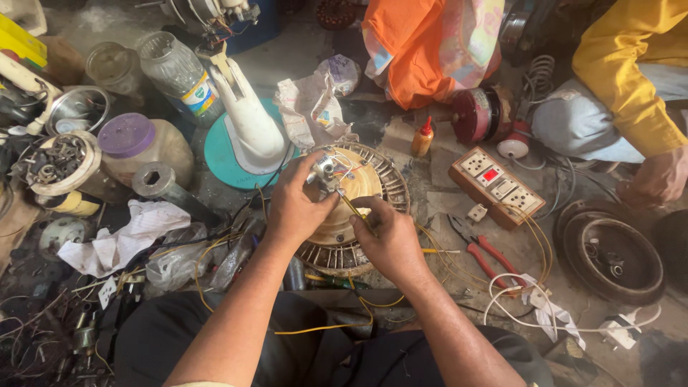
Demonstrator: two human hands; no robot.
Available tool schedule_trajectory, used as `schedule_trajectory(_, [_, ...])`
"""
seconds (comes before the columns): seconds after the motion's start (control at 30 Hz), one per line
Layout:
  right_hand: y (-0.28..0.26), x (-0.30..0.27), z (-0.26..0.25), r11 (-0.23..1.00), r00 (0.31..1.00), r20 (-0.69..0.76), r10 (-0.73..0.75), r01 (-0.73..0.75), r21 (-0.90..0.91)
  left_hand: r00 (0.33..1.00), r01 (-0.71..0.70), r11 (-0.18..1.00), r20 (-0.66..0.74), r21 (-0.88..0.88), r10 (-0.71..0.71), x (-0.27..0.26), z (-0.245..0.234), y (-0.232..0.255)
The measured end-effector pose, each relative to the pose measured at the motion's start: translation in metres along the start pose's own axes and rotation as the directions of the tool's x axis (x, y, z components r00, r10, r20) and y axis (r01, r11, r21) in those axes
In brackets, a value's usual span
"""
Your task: The person repairs the motor and electrical components of a ceiling fan while sitting on the floor. They use a screwdriver to tighten screws on a mounting bracket and handle several electrical wires.
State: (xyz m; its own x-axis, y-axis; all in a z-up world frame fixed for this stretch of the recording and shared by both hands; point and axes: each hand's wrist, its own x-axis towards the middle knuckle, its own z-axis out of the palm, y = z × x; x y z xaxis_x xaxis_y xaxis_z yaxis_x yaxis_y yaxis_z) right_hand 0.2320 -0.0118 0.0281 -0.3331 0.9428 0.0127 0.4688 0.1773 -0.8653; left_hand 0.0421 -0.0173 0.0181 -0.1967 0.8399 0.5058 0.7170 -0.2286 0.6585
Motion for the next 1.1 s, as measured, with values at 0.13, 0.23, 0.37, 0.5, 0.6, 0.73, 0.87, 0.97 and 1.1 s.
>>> schedule_trajectory(0.13, [0.006, 0.001, 0.004, 1.000, 1.000, -0.018, -0.011, 0.011, -0.007, 0.999, -0.023, 0.999, -0.024, -0.045, 0.022, -0.001, 0.000, -0.009])
schedule_trajectory(0.23, [0.011, 0.004, 0.010, 0.988, 0.990, -0.022, -0.138, 0.140, 0.069, 0.990, 0.143, 0.976, 0.012, -0.164, -0.143, -0.002, -0.001, -0.020])
schedule_trajectory(0.37, [0.004, 0.001, 0.017, 0.988, 0.989, -0.039, -0.142, 0.143, 0.049, 0.995, 0.101, 0.933, 0.017, -0.345, -0.101, -0.004, 0.000, -0.034])
schedule_trajectory(0.5, [-0.005, -0.001, 0.018, 0.999, 0.991, -0.124, -0.040, 0.036, -0.035, 0.999, 0.045, 0.920, -0.009, -0.389, -0.053, -0.005, 0.004, -0.041])
schedule_trajectory(0.6, [-0.004, -0.004, 0.016, 0.993, 0.982, -0.157, -0.105, 0.096, -0.062, 0.996, 0.085, 0.923, 0.011, -0.375, -0.087, -0.006, 0.004, -0.043])
schedule_trajectory(0.73, [-0.003, -0.004, 0.018, 0.987, 0.974, -0.162, -0.159, 0.153, -0.043, 0.992, 0.121, 0.914, 0.014, -0.387, -0.125, -0.006, 0.005, -0.045])
schedule_trajectory(0.87, [-0.006, -0.003, 0.018, 0.980, 0.973, -0.130, -0.192, 0.196, 0.018, 0.995, 0.094, 0.920, 0.006, -0.379, -0.099, -0.007, 0.004, -0.045])
schedule_trajectory(0.97, [-0.010, -0.003, 0.017, 0.996, 0.993, -0.086, -0.085, 0.084, -0.011, 0.996, 0.082, 0.930, 0.005, -0.358, -0.086, -0.005, 0.005, -0.045])
schedule_trajectory(1.1, [-0.007, -0.002, 0.020, 0.999, 0.997, -0.056, -0.048, 0.047, -0.027, 0.994, 0.102, 0.933, 0.008, -0.346, -0.105, -0.005, 0.004, -0.045])
